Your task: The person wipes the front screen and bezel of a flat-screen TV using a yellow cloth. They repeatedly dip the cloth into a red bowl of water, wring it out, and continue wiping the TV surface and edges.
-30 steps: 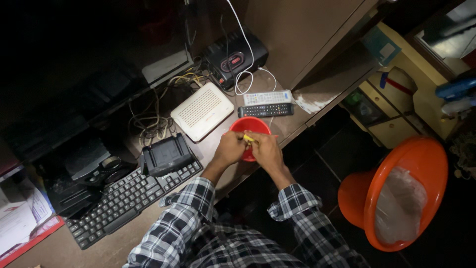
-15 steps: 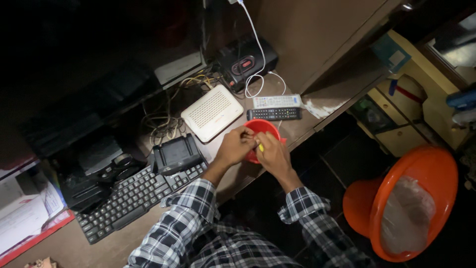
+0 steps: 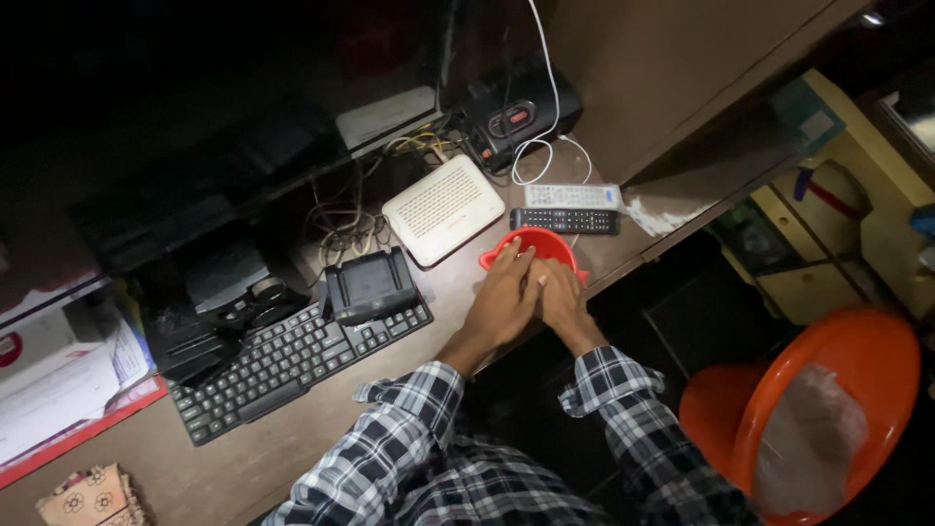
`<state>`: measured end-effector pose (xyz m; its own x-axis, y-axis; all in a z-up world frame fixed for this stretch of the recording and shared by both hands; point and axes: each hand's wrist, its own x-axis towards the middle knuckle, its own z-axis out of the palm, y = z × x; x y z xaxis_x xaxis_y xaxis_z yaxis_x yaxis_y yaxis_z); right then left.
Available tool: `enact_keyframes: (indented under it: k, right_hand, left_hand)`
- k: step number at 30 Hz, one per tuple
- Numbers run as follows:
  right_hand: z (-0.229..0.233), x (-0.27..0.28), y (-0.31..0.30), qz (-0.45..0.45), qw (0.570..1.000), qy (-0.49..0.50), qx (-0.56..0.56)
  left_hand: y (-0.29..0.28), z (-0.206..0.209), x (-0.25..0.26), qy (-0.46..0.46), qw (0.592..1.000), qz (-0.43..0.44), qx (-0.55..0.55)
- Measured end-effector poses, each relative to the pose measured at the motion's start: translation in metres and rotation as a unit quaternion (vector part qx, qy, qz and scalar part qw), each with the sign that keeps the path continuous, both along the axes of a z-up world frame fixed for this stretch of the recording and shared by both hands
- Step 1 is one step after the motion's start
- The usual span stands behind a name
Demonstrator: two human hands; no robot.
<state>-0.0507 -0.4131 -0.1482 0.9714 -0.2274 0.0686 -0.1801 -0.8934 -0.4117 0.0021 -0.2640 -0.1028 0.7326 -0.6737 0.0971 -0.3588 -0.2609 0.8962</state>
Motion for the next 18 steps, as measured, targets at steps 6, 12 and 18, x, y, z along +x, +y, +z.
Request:
enact_keyframes:
  k: [6, 12, 18]
  right_hand:
    - [0.004, -0.004, -0.001, -0.002, 1.000, -0.001, -0.008]
    - [0.018, 0.002, 0.000, -0.029, 0.994, 0.102, 0.019]
    - [0.035, 0.004, 0.011, -0.028, 0.997, 0.069, 0.023]
  left_hand:
    - [-0.002, -0.001, 0.002, 0.034, 0.999, 0.000, 0.012]
    - [-0.001, 0.010, 0.002, 0.022, 1.000, -0.014, 0.010]
    - [0.002, 0.014, 0.003, 0.059, 0.998, -0.008, 0.028]
